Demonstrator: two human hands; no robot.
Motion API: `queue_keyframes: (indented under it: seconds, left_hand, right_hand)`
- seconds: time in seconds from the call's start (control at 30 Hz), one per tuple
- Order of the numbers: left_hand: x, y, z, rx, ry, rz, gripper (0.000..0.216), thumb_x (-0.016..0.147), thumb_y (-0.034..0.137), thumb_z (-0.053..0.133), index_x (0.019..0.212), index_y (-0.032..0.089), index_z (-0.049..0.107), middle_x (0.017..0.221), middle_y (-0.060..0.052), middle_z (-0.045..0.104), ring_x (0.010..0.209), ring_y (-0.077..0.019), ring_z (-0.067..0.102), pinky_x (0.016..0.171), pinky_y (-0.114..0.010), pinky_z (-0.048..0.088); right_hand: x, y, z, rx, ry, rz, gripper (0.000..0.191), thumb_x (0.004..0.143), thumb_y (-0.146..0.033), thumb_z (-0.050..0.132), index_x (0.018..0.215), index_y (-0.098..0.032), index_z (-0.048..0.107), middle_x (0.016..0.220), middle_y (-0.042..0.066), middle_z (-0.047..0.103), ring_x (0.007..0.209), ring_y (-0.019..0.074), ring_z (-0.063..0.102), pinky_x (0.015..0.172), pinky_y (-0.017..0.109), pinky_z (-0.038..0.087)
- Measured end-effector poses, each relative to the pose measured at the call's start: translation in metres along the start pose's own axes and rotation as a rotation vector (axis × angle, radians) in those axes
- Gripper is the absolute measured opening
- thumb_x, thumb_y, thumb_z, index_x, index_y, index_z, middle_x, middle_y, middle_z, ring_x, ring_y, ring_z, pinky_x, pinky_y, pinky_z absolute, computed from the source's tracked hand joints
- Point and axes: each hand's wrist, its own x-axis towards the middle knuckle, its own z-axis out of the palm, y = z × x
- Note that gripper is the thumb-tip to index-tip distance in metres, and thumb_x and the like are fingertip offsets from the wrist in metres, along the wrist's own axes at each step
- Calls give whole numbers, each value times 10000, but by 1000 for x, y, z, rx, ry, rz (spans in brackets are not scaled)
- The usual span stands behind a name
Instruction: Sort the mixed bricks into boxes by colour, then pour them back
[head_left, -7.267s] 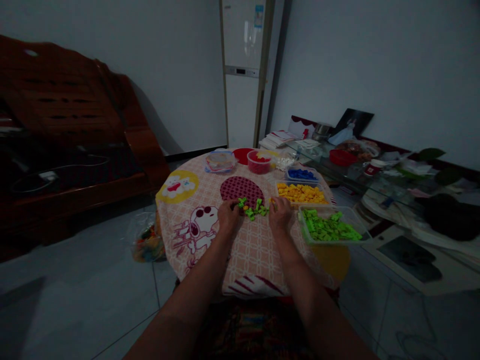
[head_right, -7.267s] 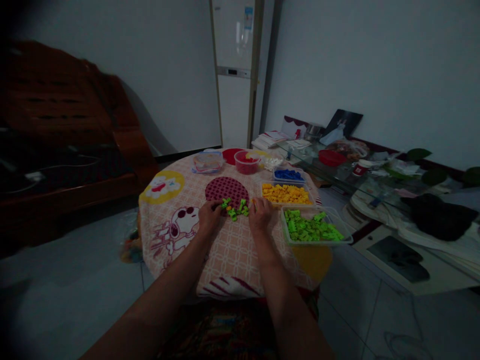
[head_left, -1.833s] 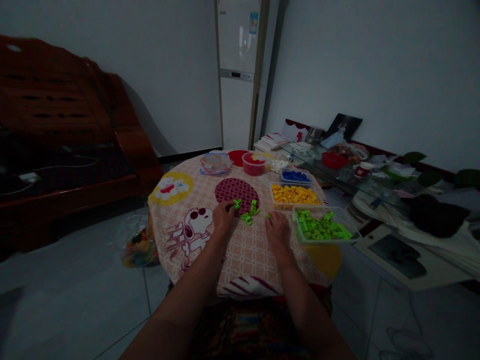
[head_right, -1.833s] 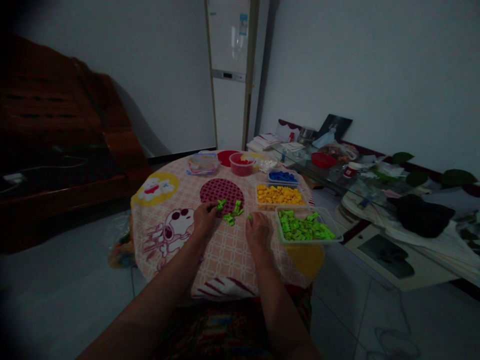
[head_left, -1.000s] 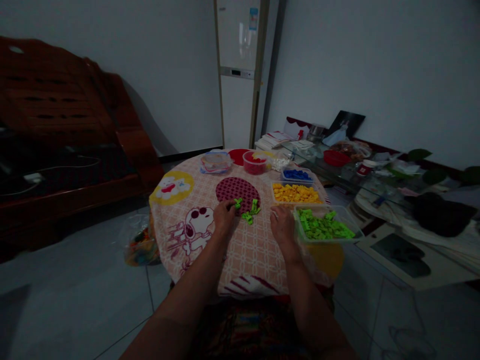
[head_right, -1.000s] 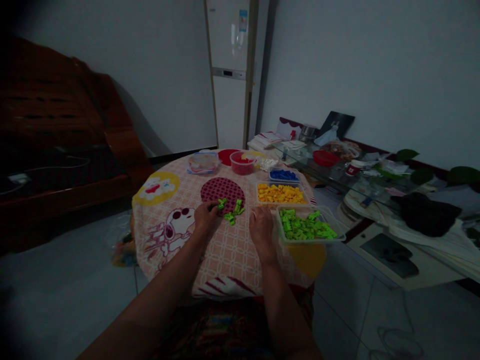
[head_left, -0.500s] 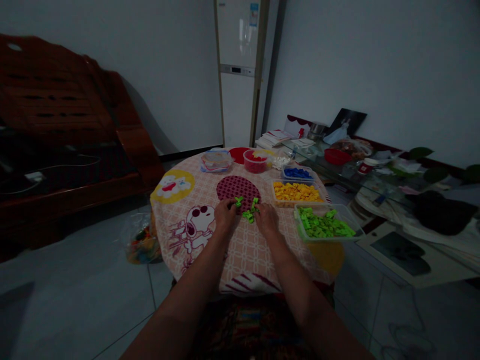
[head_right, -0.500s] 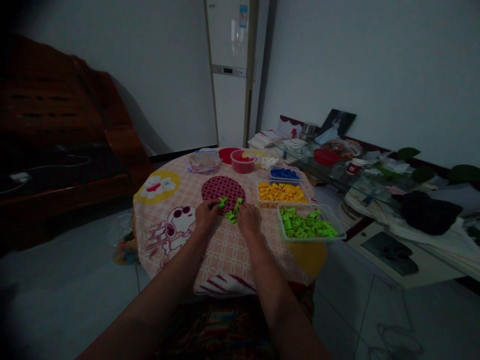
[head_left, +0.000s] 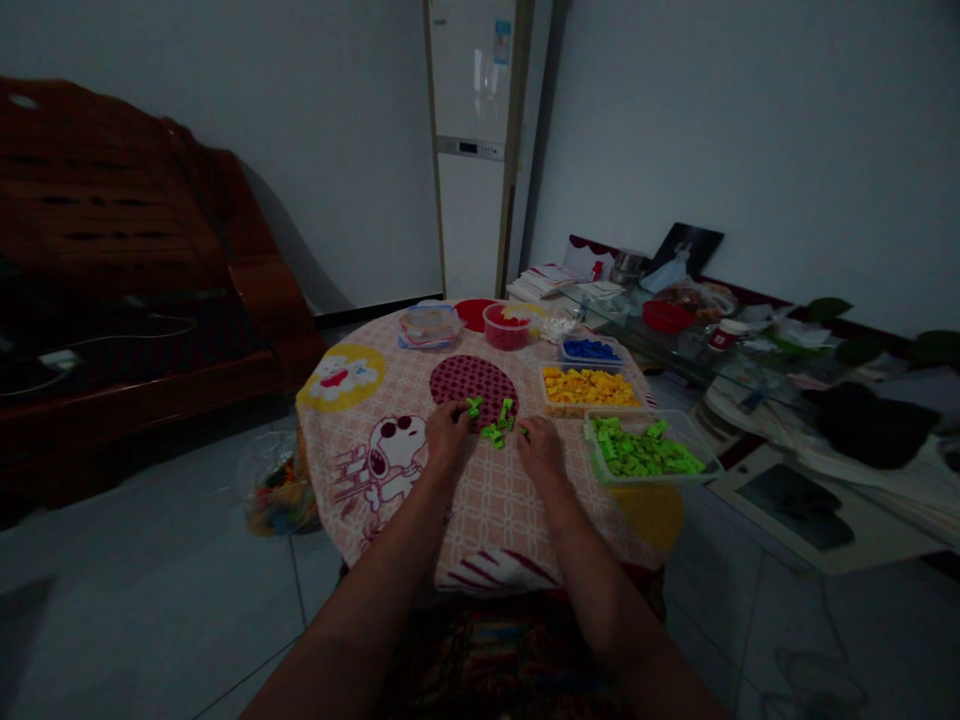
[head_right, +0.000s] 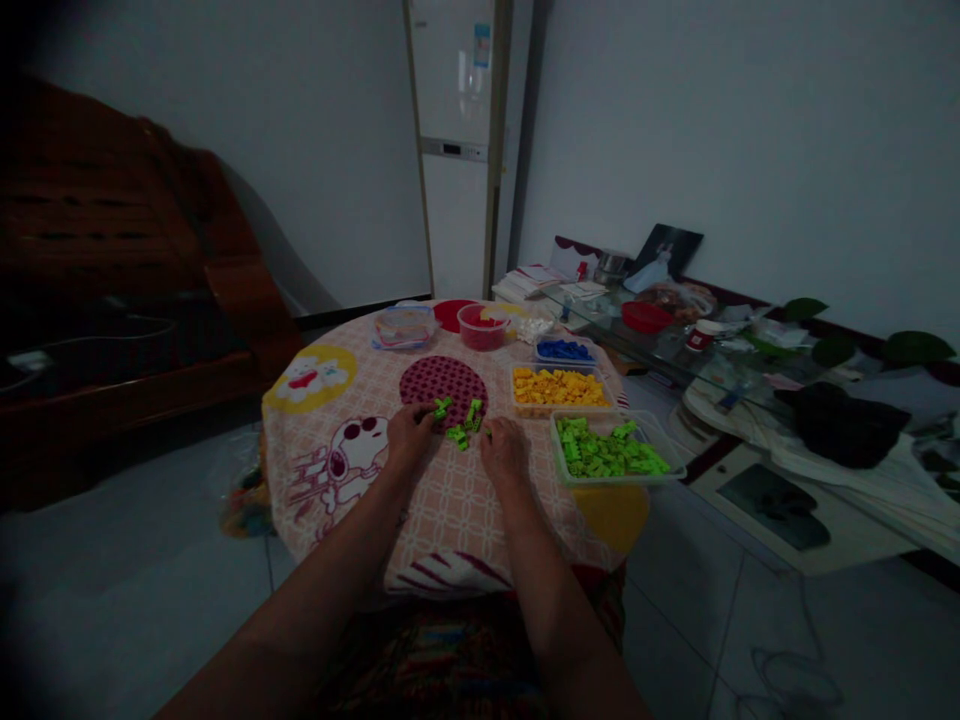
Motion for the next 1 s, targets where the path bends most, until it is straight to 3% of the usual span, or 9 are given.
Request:
queue_keyframes:
  seconds: [0.13,0.33,0.5,0.73,0.87,1.0]
  left_hand:
    - [1,0,1,8,6,-24,266,801,191,591,983,221,782,1061,-60,780,1003,-223,705,941,-346,522]
    - [-1,5,-3,23,3,-12,266,794,169,591,970,214,786,1064,-65,781,1012,-239,703,954,-361,512]
    - [-3,7,-4,12,4,-15,262,803,170,586,968,206,787,1050,-67,783,1006,-240,704,947,-358,513]
    - [-2,7,-4,52,-4,-9,250,814,189,595,970,203,788,1056,-65,782,1015,-236,703,950,-348,512]
    - [-2,8,-5,38,2,-20,245,808,189,601,967,209,786,1035,-53,784,991,-225,704,938,-335,516]
    - [-2,7,-4,8,-1,-27,255,806,183,592,970,204,786,1049,-58,783,1004,-228,704,945,-342,515]
  right_hand:
    - [-1,5,-10,47,68,84,226,821,-103,557,945,-187,726,987,81,725,964,211,636,911,314,473]
    - [1,28,-48,37,351,134,191,839,-155,535,911,-182,709,978,108,725,952,238,626,931,363,472]
    - [0,55,-76,-37,486,174,168,868,-199,534,905,-163,694,959,138,707,942,257,601,925,393,452]
    - [-6,53,-77,-131,463,184,181,874,-163,507,879,-162,688,970,140,699,942,258,580,935,400,426]
    - [-6,31,-63,-83,433,85,201,893,-154,493,908,-170,693,1001,130,702,982,248,587,953,379,429]
    - [-4,13,-42,-23,292,6,211,883,-126,500,906,-169,706,970,115,705,948,231,599,933,350,447]
